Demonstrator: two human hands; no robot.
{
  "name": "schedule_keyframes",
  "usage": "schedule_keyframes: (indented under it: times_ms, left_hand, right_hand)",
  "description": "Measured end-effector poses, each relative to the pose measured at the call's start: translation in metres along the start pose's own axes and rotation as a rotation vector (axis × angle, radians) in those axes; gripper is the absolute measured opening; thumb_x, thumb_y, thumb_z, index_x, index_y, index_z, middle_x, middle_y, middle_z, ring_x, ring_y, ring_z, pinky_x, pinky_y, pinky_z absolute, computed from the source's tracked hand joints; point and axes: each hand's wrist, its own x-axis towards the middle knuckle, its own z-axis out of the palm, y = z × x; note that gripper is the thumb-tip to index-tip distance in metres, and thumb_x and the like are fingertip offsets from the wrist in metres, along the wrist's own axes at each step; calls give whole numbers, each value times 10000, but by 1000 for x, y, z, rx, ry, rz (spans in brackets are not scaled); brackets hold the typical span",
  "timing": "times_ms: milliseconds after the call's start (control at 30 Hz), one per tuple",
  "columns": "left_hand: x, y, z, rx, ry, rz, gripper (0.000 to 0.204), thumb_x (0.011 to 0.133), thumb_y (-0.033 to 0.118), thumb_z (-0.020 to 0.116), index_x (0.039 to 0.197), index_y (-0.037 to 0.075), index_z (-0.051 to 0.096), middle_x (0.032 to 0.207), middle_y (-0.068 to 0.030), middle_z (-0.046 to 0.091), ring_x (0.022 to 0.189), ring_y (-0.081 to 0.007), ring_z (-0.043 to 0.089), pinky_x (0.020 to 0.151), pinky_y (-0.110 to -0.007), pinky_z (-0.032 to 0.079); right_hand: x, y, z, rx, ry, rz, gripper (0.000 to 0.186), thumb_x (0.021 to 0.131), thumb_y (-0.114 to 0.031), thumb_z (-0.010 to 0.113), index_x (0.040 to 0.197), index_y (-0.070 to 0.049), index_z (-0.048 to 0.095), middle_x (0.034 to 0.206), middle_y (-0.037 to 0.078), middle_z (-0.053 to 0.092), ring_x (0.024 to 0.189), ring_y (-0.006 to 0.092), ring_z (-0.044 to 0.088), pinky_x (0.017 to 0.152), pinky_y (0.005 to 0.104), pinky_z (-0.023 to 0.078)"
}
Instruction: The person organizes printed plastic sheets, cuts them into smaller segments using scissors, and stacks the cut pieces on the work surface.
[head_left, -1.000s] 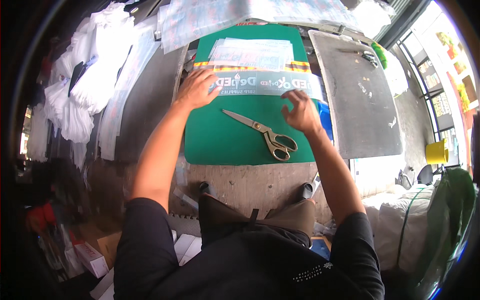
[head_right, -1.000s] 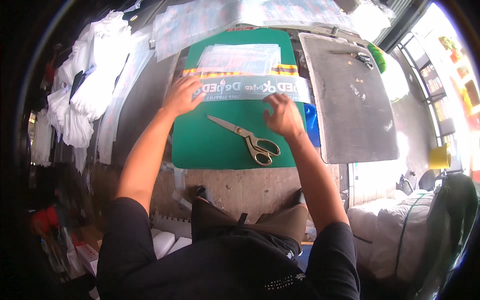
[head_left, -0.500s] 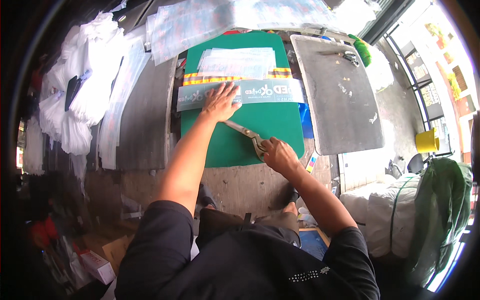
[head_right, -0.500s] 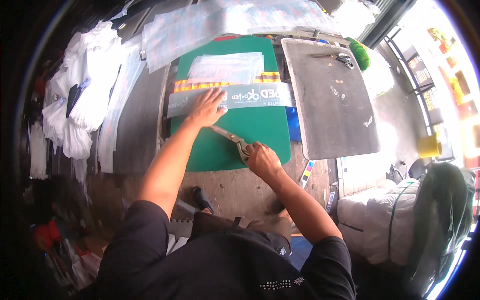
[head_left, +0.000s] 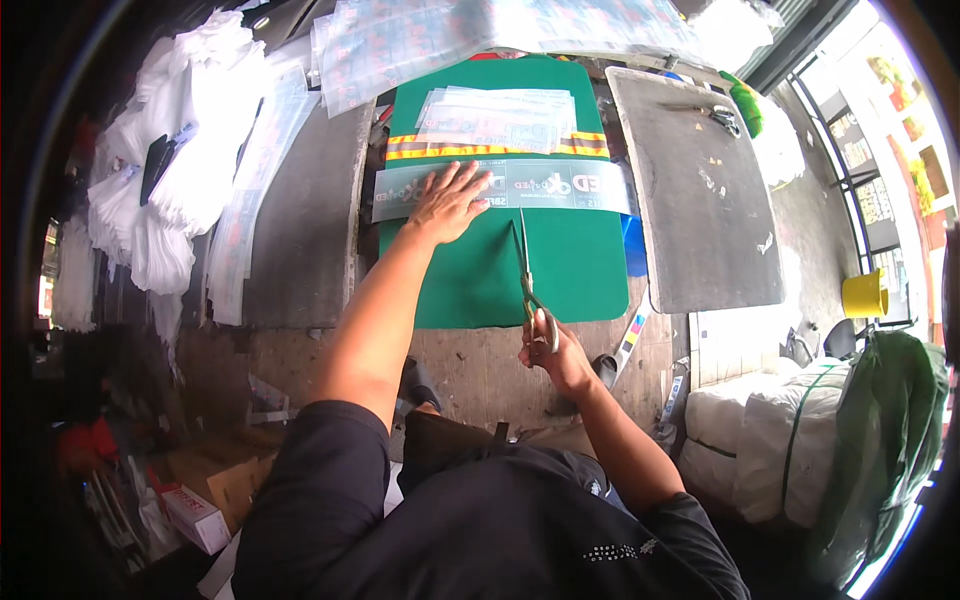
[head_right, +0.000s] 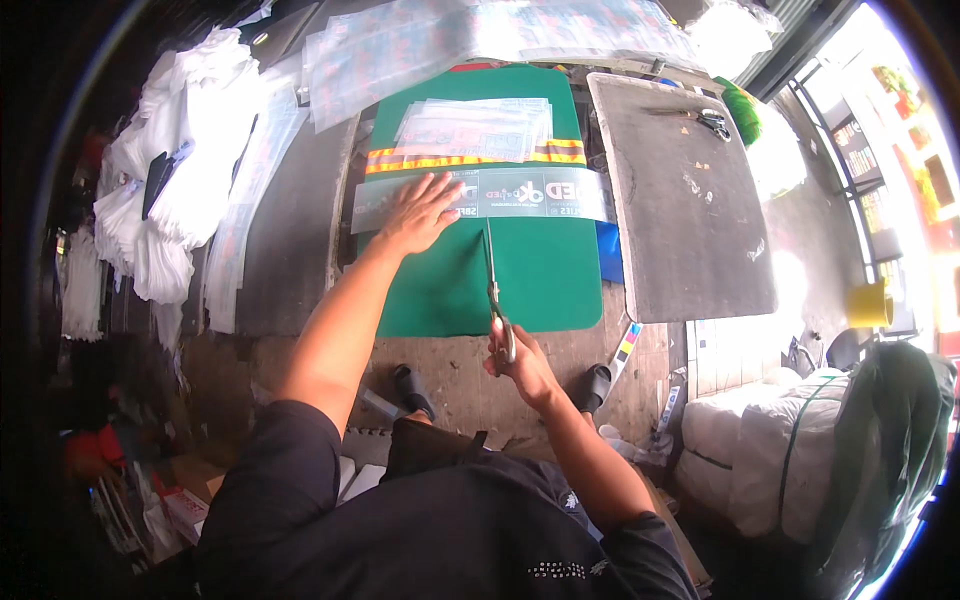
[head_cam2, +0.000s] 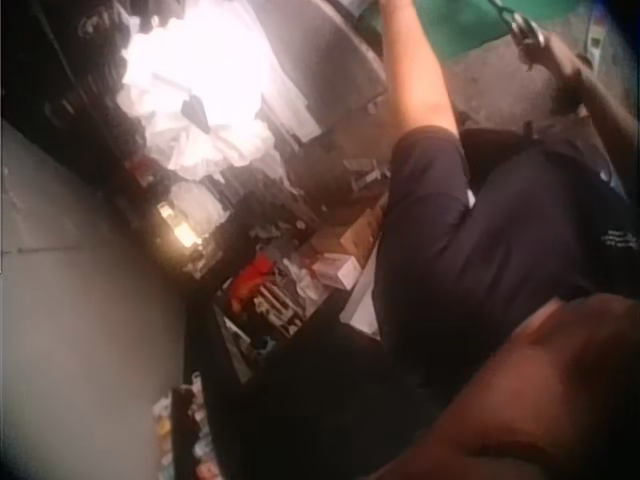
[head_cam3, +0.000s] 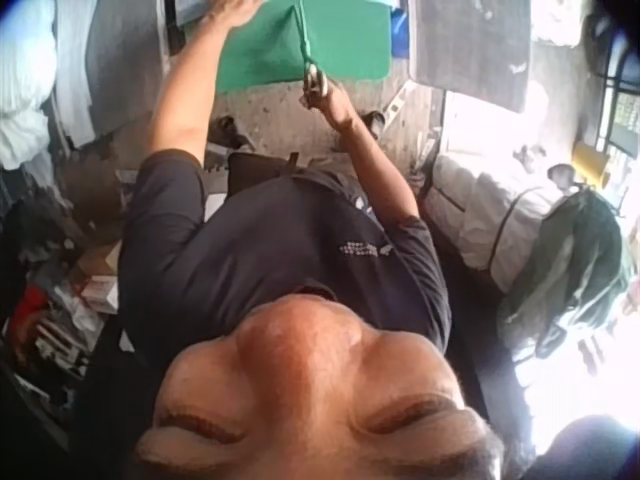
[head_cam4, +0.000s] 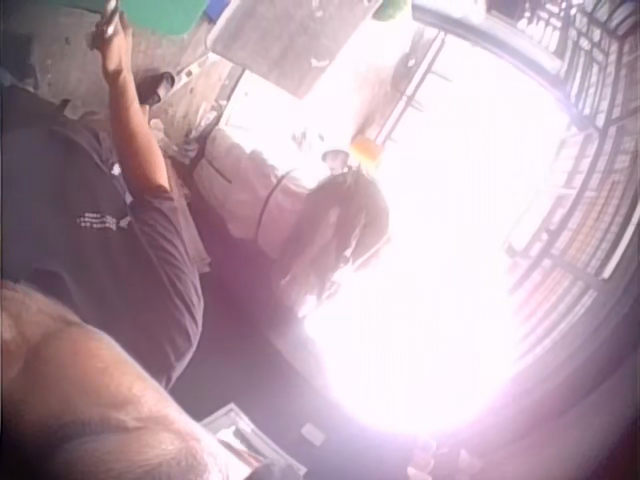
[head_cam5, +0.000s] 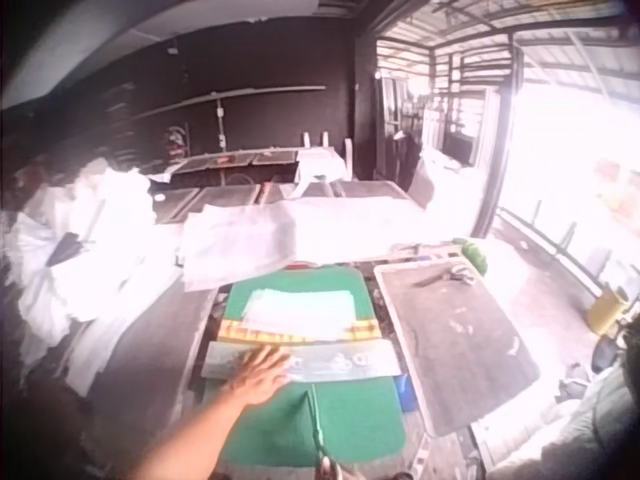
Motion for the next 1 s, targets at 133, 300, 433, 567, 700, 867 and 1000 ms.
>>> schedule_keyframes:
  times_ms: [133,300,433,567,700,867,1000]
  left_hand:
    - [0,1,3,-8,-14,-12,526,965,444,394,1441,225,348,1514,-69,292,1389,-304,253,1101,-490,190]
    - [0,4,10,-22,11,-72,534,967,475,355,1444,234,343,1522,-53,280,1399,-287,232,1108,-501,155]
    - [1,3,13,-95,21,-85,548,953,503,375,1441,255,339,1527,-39,262,1412,-289,202,1122,-556,119]
    - [1,4,14,-92,7,-104,544,954,490,383,1444,259,331,1529,-28,258,1415,-288,196,1127,-553,118]
    - [-1,7,16,-44,33,-102,547,951,465,407,1449,258,316,1526,-29,261,1414,-290,197,1128,-557,120]
    - [-3,7,17,-73,85,-92,542,955,469,391,1451,266,310,1533,-47,243,1416,-303,186,1126,-568,111]
    - [-3,8,14,-24,58,-71,510,962,439,396,1441,277,337,1533,-77,238,1411,-332,192,1101,-597,138]
  right_hand:
    - [26,-1,14,-69,110,-32,534,850,-530,621,919,-9,528,768,45,504,631,144,539,573,284,445]
    - [49,-10,25,-198,250,-89,533,819,-514,676,856,4,557,683,21,522,542,111,533,485,240,420]
    - [55,-15,30,-240,278,-97,541,811,-522,681,858,6,572,693,32,535,544,107,546,492,238,445]
    - [57,-18,34,-367,319,-173,537,819,-500,685,885,26,596,672,38,564,537,103,559,494,238,462]
    - [58,-20,36,-417,325,-184,532,829,-484,682,891,38,605,644,42,575,527,102,564,489,235,460]
    - [66,-23,38,-335,320,-181,490,832,-455,692,842,24,591,614,38,566,521,105,561,474,239,448]
    - [74,-29,40,-312,315,-190,496,812,-484,702,801,-8,564,620,26,525,508,117,532,466,245,417]
